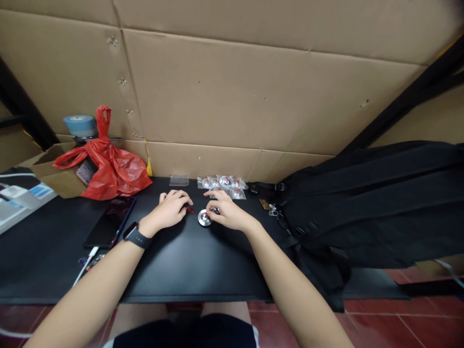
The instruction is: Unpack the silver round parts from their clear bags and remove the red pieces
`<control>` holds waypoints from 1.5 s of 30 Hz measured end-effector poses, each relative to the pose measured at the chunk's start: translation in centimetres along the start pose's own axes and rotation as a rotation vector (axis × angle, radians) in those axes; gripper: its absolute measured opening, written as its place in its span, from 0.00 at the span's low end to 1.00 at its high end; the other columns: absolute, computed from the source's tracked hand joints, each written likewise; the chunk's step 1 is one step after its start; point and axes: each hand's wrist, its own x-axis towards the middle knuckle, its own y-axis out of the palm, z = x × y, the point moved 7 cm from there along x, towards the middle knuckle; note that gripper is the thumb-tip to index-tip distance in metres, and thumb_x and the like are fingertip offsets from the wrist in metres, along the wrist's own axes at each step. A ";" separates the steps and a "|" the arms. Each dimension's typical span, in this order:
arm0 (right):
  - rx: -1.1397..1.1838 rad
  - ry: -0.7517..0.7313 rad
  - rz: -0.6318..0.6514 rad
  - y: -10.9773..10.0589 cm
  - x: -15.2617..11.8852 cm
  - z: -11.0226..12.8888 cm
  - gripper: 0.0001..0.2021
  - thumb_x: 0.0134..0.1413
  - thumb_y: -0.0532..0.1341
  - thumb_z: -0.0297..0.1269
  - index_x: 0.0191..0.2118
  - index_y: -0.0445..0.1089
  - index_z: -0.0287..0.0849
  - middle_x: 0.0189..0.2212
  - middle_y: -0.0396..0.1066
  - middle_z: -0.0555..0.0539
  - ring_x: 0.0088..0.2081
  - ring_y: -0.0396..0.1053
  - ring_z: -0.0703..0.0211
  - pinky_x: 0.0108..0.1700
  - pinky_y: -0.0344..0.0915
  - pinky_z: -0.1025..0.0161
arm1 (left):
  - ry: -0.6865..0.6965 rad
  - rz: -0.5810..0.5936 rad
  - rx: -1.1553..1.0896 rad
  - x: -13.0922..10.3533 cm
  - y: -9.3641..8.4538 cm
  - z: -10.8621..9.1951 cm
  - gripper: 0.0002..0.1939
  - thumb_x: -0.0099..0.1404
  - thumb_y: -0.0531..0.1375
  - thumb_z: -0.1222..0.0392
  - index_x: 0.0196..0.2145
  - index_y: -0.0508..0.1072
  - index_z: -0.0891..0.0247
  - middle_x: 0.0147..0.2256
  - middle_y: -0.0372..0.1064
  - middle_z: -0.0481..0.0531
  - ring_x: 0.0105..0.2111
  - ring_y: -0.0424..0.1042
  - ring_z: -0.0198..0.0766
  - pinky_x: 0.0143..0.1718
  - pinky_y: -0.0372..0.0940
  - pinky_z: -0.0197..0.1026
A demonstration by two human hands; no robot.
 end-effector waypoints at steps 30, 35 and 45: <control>0.042 0.202 0.242 1.1 -1.4 -3.9 0.27 0.35 0.68 0.20 0.47 0.71 0.40 0.43 0.67 0.46 0.41 0.68 0.57 0.45 0.66 0.62 | -0.085 -0.114 -0.124 0.7 -0.3 0.3 0.05 0.66 0.61 0.55 0.37 0.76 0.55 0.38 0.77 0.49 0.48 0.67 0.45 0.48 0.47 0.49; -0.019 0.169 0.213 1.2 -0.8 -3.2 0.29 0.36 0.68 0.23 0.50 0.71 0.43 0.39 0.69 0.47 0.40 0.67 0.56 0.43 0.63 0.62 | -0.097 -0.133 -0.128 0.7 -0.7 0.3 0.06 0.67 0.61 0.55 0.38 0.78 0.54 0.40 0.78 0.49 0.48 0.67 0.45 0.48 0.47 0.49; 0.050 0.055 0.283 1.8 -0.9 -1.4 0.30 0.38 0.71 0.28 0.52 0.71 0.42 0.44 0.68 0.45 0.45 0.68 0.53 0.49 0.65 0.59 | -0.110 -0.146 -0.101 0.6 -1.1 0.0 0.06 0.68 0.59 0.56 0.37 0.78 0.54 0.41 0.77 0.49 0.49 0.66 0.45 0.49 0.47 0.50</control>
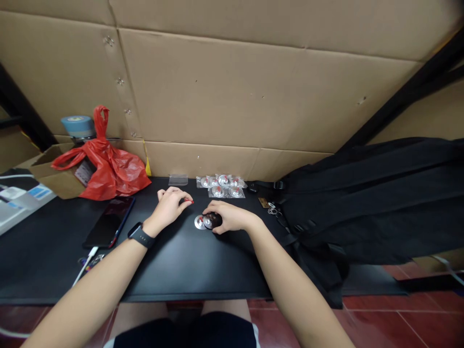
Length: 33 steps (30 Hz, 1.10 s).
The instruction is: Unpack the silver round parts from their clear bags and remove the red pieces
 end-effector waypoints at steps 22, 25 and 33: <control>0.467 -0.134 -0.668 -3.3 0.2 2.5 0.23 0.43 0.65 0.29 0.50 0.70 0.45 0.47 0.70 0.44 0.47 0.72 0.54 0.44 0.72 0.58 | -0.039 -0.145 -0.234 -0.7 -1.7 -3.0 0.07 0.67 0.60 0.54 0.36 0.78 0.56 0.49 0.67 0.52 0.53 0.63 0.47 0.56 0.56 0.53; 0.521 -0.143 -0.698 -3.0 0.3 2.6 0.24 0.44 0.66 0.31 0.50 0.69 0.45 0.48 0.69 0.43 0.47 0.72 0.53 0.44 0.73 0.58 | -0.017 -0.169 -0.229 -1.1 -1.8 -3.7 0.07 0.67 0.59 0.55 0.36 0.77 0.56 0.50 0.66 0.52 0.54 0.62 0.47 0.56 0.56 0.53; 0.510 -0.191 -0.705 -2.7 0.3 3.1 0.23 0.45 0.68 0.31 0.50 0.71 0.48 0.49 0.68 0.43 0.49 0.70 0.53 0.44 0.73 0.58 | -0.003 -0.206 -0.240 -1.4 -2.1 -4.2 0.06 0.68 0.58 0.57 0.37 0.75 0.58 0.48 0.66 0.53 0.52 0.63 0.46 0.54 0.57 0.51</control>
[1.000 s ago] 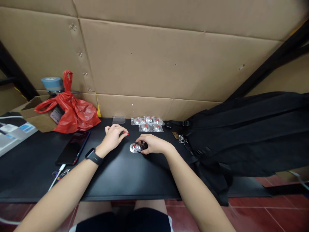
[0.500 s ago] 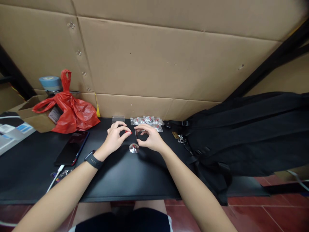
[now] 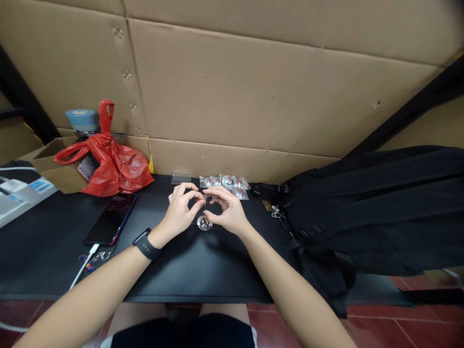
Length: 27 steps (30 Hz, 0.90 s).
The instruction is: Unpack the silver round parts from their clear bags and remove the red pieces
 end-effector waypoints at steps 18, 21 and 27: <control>0.406 0.267 -0.209 0.1 -0.2 -1.1 0.19 0.45 0.72 0.42 0.42 0.68 0.45 0.46 0.68 0.46 0.39 0.74 0.60 0.47 0.73 0.58 | -0.003 -0.167 0.168 -0.4 -1.4 -0.8 0.05 0.64 0.63 0.56 0.33 0.80 0.55 0.47 0.67 0.53 0.52 0.62 0.49 0.52 0.54 0.52; 0.438 0.301 -0.204 0.3 -0.3 -1.6 0.20 0.44 0.72 0.41 0.42 0.67 0.45 0.40 0.70 0.49 0.36 0.73 0.61 0.43 0.73 0.59 | 0.028 -0.182 0.161 -0.6 -1.3 -1.1 0.04 0.63 0.64 0.57 0.32 0.79 0.55 0.46 0.68 0.53 0.52 0.62 0.48 0.52 0.54 0.52; 0.154 0.106 -0.131 -0.1 0.0 -0.3 0.10 0.54 0.65 0.36 0.43 0.69 0.45 0.46 0.63 0.46 0.35 0.72 0.64 0.36 0.71 0.64 | -0.089 -0.116 0.024 -0.2 -0.9 0.2 0.09 0.70 0.54 0.56 0.41 0.73 0.58 0.46 0.69 0.53 0.50 0.65 0.44 0.53 0.56 0.49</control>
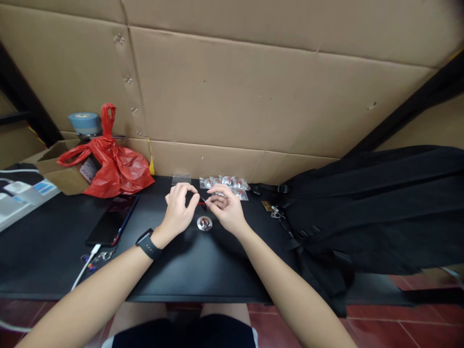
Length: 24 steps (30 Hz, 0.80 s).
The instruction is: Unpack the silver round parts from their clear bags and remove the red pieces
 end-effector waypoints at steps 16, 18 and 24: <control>-0.436 -0.161 0.232 -0.1 0.1 0.6 0.11 0.59 0.59 0.28 0.46 0.69 0.44 0.45 0.64 0.44 0.34 0.68 0.64 0.33 0.65 0.66 | 0.116 0.332 0.119 0.5 3.0 2.5 0.05 0.63 0.64 0.54 0.35 0.81 0.52 0.48 0.69 0.49 0.54 0.61 0.50 0.52 0.55 0.53; -0.527 -0.091 0.378 0.2 -0.1 -0.4 0.10 0.55 0.65 0.31 0.44 0.71 0.44 0.39 0.67 0.47 0.35 0.68 0.62 0.36 0.65 0.65 | 0.126 0.320 0.186 0.6 2.8 2.9 0.05 0.63 0.64 0.54 0.35 0.81 0.51 0.45 0.70 0.50 0.52 0.62 0.49 0.50 0.53 0.52; -0.633 0.080 0.678 1.2 -1.4 -3.2 0.05 0.53 0.66 0.29 0.37 0.76 0.42 0.33 0.71 0.49 0.33 0.68 0.63 0.37 0.63 0.66 | 0.156 0.298 0.231 0.7 2.3 3.5 0.07 0.68 0.60 0.56 0.37 0.79 0.53 0.42 0.76 0.50 0.50 0.65 0.46 0.48 0.47 0.51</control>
